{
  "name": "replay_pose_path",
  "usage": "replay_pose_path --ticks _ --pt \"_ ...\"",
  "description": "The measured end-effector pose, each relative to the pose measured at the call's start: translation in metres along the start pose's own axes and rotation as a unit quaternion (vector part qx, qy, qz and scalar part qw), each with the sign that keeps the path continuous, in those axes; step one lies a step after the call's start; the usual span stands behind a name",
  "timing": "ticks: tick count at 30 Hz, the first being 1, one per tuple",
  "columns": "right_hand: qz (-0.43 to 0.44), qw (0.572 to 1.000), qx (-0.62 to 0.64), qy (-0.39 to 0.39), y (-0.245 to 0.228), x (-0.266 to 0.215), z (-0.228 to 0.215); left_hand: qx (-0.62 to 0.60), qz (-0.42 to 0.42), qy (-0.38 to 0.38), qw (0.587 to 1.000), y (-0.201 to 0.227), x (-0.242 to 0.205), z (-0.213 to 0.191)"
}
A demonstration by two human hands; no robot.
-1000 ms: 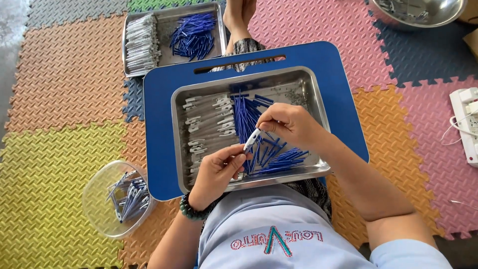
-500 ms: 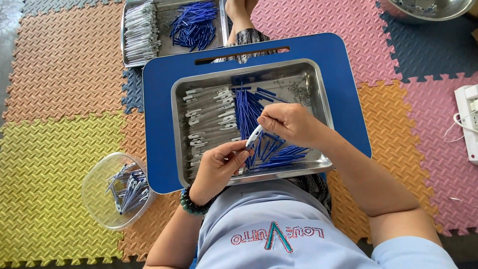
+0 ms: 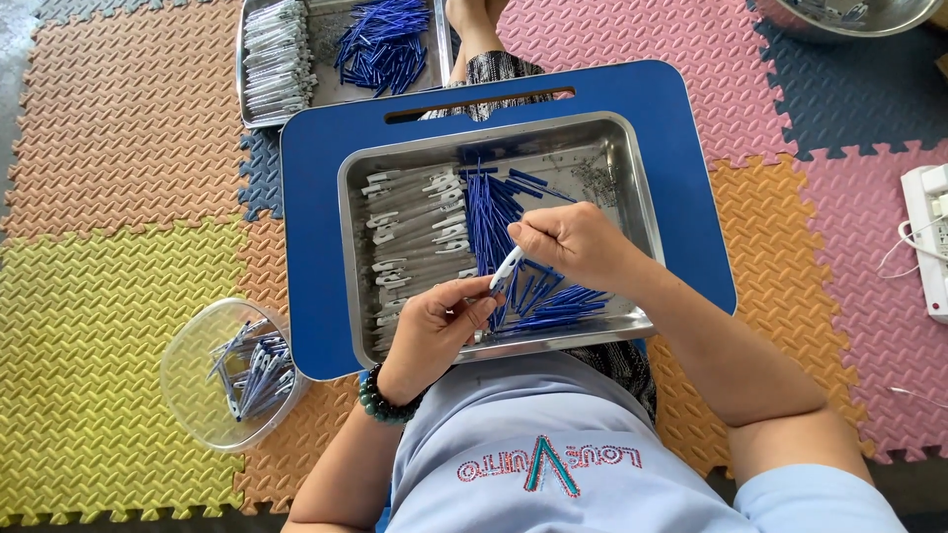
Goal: Assembling plastic pens by joining barrels and caps/refills on a tray
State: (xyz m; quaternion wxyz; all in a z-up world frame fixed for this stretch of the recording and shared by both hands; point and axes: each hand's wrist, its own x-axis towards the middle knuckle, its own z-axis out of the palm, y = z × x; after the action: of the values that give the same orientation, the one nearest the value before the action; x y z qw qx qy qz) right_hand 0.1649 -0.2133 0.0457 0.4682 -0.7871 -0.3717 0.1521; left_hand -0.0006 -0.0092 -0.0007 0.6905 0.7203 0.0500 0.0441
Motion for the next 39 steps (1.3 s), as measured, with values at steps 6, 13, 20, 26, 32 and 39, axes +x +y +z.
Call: replay_pose_path --ticks 6,13,20,26,32,39 --pt "0.067 0.997 0.033 -0.011 0.004 0.002 0.003 0.088 0.07 0.033 0.993 -0.012 0.004 -0.001" --pt "0.036 0.995 -0.086 0.038 0.001 0.003 -0.016 0.176 0.124 0.088 0.973 -0.006 -0.014 -0.082" --pt "0.068 0.929 -0.328 0.158 0.074 -0.014 -0.024 0.487 -0.112 0.39 0.774 -0.094 -0.112 -0.26" --pt "0.046 0.886 -0.437 0.148 0.143 -0.012 -0.015 0.576 -0.292 0.33 0.689 -0.118 -0.103 -0.266" --pt "0.01 0.877 -0.456 0.149 0.166 -0.007 0.006 0.463 0.094 0.353 0.808 -0.049 -0.031 -0.156" --pt "0.076 0.932 -0.26 0.241 0.177 -0.008 -0.003 0.457 0.207 0.243 0.83 -0.042 0.003 -0.069"
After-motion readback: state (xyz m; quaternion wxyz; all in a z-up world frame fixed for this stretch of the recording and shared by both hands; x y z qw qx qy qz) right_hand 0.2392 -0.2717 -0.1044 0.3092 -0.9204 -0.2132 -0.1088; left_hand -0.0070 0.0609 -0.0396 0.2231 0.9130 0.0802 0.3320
